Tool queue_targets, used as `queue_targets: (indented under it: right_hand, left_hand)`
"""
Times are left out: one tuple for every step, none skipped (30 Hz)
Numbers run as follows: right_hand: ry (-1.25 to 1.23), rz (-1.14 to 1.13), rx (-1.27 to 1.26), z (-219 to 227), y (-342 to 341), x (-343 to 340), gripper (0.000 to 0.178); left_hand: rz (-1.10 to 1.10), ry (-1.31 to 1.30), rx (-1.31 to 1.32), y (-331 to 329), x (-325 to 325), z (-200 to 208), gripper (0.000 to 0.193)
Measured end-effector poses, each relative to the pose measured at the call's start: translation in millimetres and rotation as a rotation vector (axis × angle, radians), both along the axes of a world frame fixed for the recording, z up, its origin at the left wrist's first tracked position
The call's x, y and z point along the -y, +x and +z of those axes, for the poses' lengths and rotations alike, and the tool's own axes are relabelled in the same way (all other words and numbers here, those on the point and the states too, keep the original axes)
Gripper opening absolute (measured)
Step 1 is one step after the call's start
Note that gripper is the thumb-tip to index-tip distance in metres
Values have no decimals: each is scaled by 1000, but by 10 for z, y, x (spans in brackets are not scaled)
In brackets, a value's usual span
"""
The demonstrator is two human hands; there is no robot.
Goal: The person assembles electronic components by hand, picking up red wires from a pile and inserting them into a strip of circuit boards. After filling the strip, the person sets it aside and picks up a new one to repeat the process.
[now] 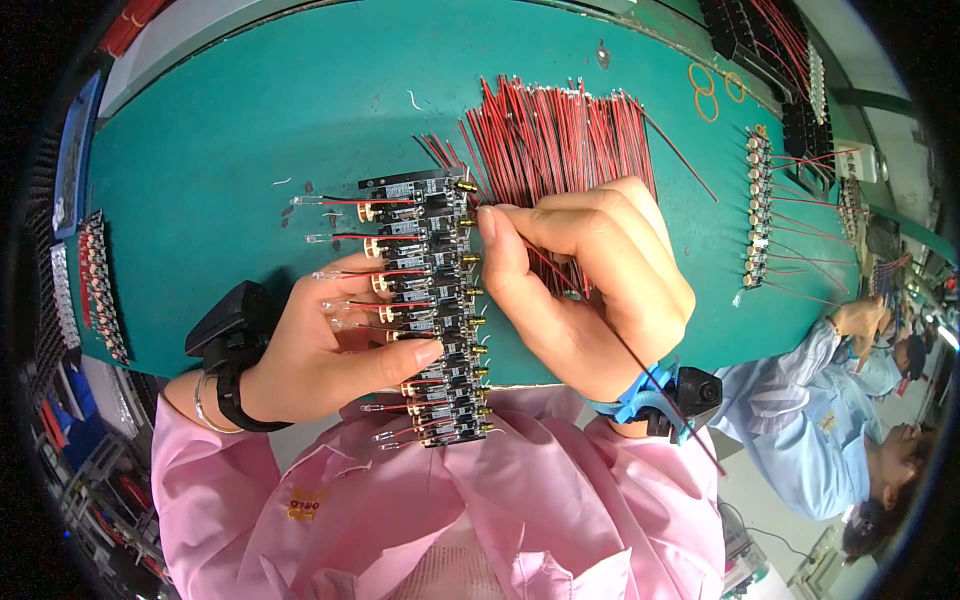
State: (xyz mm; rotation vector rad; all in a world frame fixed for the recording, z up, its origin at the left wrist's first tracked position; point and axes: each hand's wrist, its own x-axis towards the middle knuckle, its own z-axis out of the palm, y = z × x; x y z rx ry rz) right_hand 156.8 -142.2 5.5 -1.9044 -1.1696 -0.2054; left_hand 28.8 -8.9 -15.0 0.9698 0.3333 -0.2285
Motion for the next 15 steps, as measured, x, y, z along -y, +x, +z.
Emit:
queue_targets:
  right_hand:
    - [-2,-1,11,1,-9,-5,8]
    - [-2,-1,12,-3,-15,-7,8]
    - [5,-1,16,-10,-20,-8,9]
    - [11,-1,19,-18,-25,-10,9]
    - [17,-1,22,-23,-30,-13,9]
    - [17,0,22,-24,-36,-17,9]
    - [20,-7,22,-25,-44,-20,9]
    - [23,-13,22,-26,-50,-23,10]
    - [26,-19,22,-24,-55,-22,10]
    - [26,-18,23,-24,-56,-22,10]
    - [28,-22,11,-26,-57,-21,10]
    - [30,-26,0,-29,-58,-21,11]
    - [33,-30,-12,-34,-58,-21,11]
    - [33,-28,-11,-40,-48,-15,11]
    - [36,-22,-6,-50,-28,-1,12]
  left_hand:
    - [6,-5,-10,-5,4,4,39]
    - [11,-10,-19,-7,8,8,40]
    - [12,-10,-19,-5,9,17,40]
    - [13,-21,-30,-1,7,33,40]
    - [15,-31,-42,3,4,48,40]
    - [16,-42,-53,3,3,54,40]
    - [17,-42,-53,1,4,48,40]
    - [18,-34,-31,-2,8,35,40]
    - [19,-25,-8,-5,13,25,40]
    - [20,-17,14,-8,17,17,40]
    - [21,-17,14,-10,18,13,40]
    - [17,-23,18,-12,17,9,39]
    - [13,-28,21,-14,15,5,39]
    - [8,-34,25,-14,15,3,39]
    - [9,-34,26,-15,19,3,39]
